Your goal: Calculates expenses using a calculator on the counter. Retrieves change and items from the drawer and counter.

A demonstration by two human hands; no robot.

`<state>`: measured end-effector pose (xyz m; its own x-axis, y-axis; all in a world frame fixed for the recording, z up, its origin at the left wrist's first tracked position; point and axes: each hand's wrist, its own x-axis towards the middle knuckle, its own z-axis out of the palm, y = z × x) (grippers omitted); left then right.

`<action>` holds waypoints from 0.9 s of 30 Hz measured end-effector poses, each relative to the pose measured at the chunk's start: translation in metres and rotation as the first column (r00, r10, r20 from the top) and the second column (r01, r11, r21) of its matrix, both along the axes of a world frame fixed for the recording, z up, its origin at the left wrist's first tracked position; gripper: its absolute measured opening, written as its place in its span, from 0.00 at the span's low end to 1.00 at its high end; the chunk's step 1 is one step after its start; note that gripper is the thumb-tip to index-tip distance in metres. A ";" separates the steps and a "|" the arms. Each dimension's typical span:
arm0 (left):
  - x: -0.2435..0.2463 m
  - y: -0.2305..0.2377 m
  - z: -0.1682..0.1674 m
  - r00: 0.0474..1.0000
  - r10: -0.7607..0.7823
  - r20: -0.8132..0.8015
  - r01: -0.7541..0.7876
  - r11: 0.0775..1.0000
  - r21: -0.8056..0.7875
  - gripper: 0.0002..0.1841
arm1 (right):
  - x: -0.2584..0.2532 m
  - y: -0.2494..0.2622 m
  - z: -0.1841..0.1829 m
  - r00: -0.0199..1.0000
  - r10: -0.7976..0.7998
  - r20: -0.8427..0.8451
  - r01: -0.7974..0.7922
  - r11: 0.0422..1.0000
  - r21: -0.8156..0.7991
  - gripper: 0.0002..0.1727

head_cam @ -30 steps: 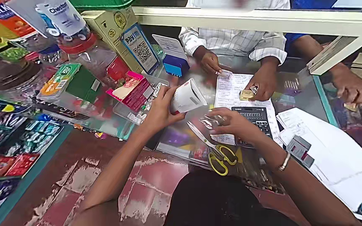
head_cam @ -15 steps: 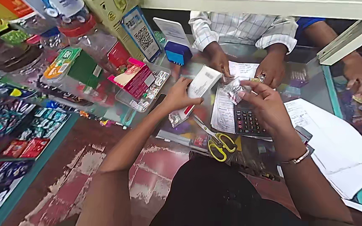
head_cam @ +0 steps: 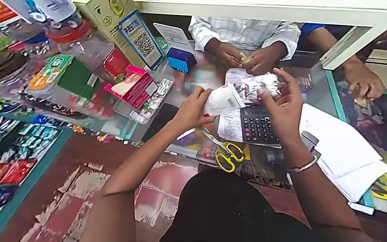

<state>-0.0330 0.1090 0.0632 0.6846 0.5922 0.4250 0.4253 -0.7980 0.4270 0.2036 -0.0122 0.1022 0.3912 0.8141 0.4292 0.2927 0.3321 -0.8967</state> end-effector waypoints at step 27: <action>-0.079 -0.022 0.018 0.911 0.408 -0.053 -0.403 0.857 -0.323 0.49 | -0.070 0.020 -0.064 0.887 0.383 0.258 -0.314 0.910 -0.271 0.23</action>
<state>-0.1118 0.0869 0.0813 0.3486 0.9209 0.1741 0.6719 -0.3751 0.6387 0.1332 0.0080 0.0380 -0.0535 0.9591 0.2781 0.4587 0.2710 -0.8463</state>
